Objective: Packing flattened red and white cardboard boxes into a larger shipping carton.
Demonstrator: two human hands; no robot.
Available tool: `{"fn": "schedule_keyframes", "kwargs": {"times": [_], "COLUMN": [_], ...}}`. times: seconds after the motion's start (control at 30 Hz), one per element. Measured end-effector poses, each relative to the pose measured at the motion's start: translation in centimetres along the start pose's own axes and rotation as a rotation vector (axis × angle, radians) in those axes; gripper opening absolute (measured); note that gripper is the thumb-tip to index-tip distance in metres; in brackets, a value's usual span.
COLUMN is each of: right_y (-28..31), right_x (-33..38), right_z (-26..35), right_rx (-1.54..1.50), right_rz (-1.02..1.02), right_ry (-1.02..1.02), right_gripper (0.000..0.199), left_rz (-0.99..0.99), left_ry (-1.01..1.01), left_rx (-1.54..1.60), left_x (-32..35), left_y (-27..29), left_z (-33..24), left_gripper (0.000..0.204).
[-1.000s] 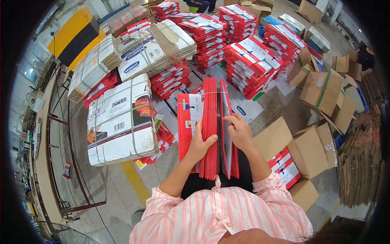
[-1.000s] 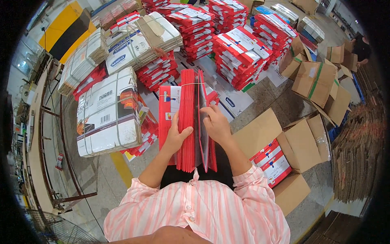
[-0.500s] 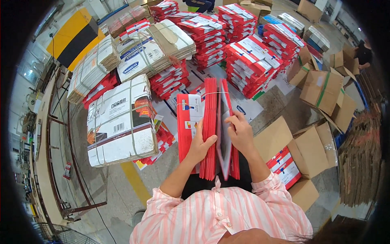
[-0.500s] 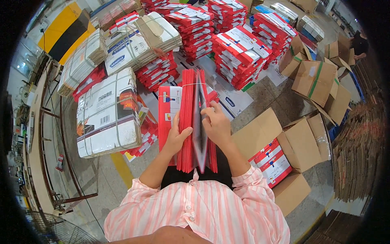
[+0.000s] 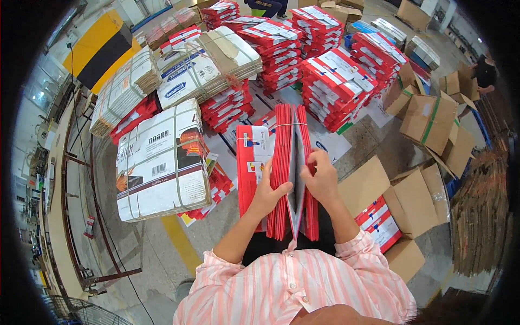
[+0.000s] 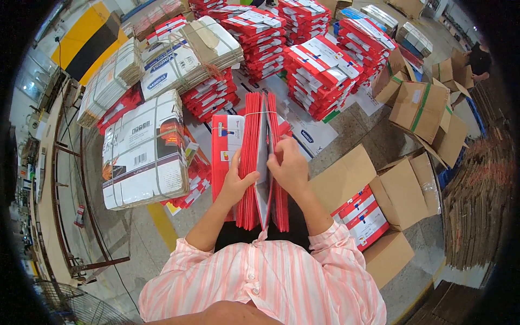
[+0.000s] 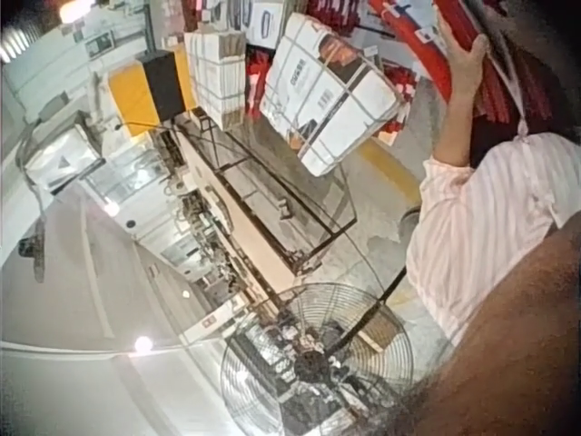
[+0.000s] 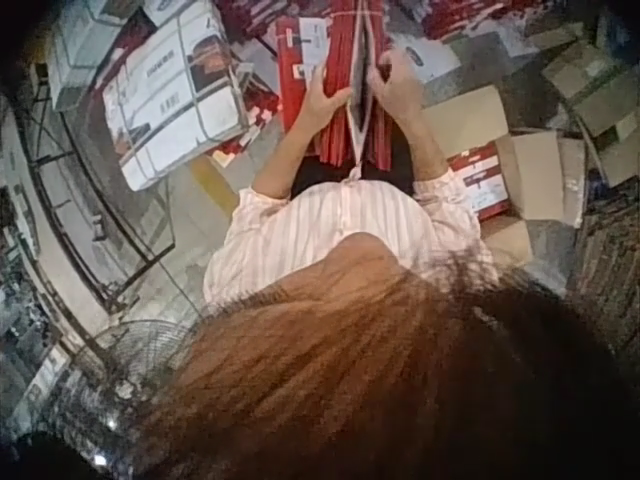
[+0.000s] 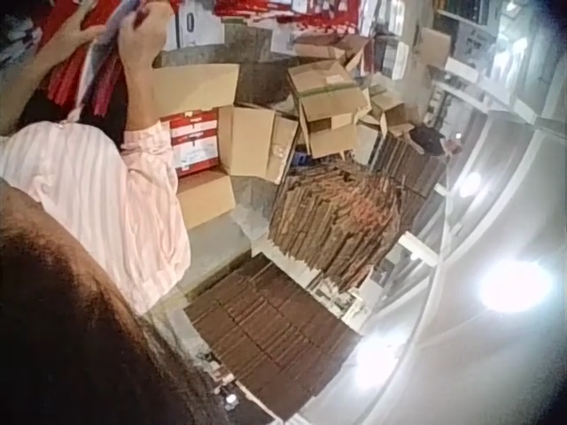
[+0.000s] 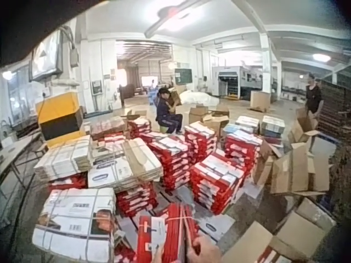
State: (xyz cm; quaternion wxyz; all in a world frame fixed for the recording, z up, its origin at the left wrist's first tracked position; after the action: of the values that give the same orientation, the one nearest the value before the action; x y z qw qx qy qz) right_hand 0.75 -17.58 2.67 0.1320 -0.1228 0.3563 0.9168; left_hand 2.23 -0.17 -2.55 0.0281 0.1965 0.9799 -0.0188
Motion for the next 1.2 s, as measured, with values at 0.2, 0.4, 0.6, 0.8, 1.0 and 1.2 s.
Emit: {"fn": "schedule_keyframes", "kwargs": {"times": [0.2,0.4,0.6,0.8,1.0,1.2], "right_y": [-0.2,0.0,0.2,-0.6,-0.2,0.0], "right_x": [-0.1,0.0,-0.3,-0.5,-0.6,-0.7], "right_z": [-0.6,0.8,0.3,-0.5,0.8,0.9], "right_rx": [0.047,0.102,0.031,0.106,0.095,-0.030], "right_rz": [-0.080,-0.027,-0.062,-0.089,0.007,-0.142], "right_ry": [0.074,0.040,0.057,0.130,0.082,0.065], "right_gripper": [0.010,0.011,0.012,0.010,0.018,0.011], "left_rz": [0.007,0.009,-0.026,0.013,-0.002,0.002], "left_ry": [0.061,0.031,0.023,0.066,0.046,0.079], "left_rx": [0.139,0.066,0.091,0.118,0.027,0.092], "left_x": [0.0,0.0,-0.2,-0.3,-0.1,-0.2], "left_y": [-0.4,-0.1,-0.1,0.1,0.4,0.2], "left_z": [-1.6,-0.8,-0.4,0.1,0.8,0.4], "left_gripper": [0.089,0.091,0.093,0.098,0.105,0.096]}}
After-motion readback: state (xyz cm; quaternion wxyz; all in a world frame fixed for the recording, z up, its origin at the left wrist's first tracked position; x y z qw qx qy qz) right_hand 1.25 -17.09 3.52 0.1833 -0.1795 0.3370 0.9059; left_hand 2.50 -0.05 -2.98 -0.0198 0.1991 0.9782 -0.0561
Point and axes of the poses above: each hand's wrist, its own x-axis away from the middle knuckle, its own y-axis out of the back of the hand, z = x × y, the point moved 2 cm from there along -x, towards the middle knuckle, and after that the axes turned 3 degrees about x, right-handed, at the moved point
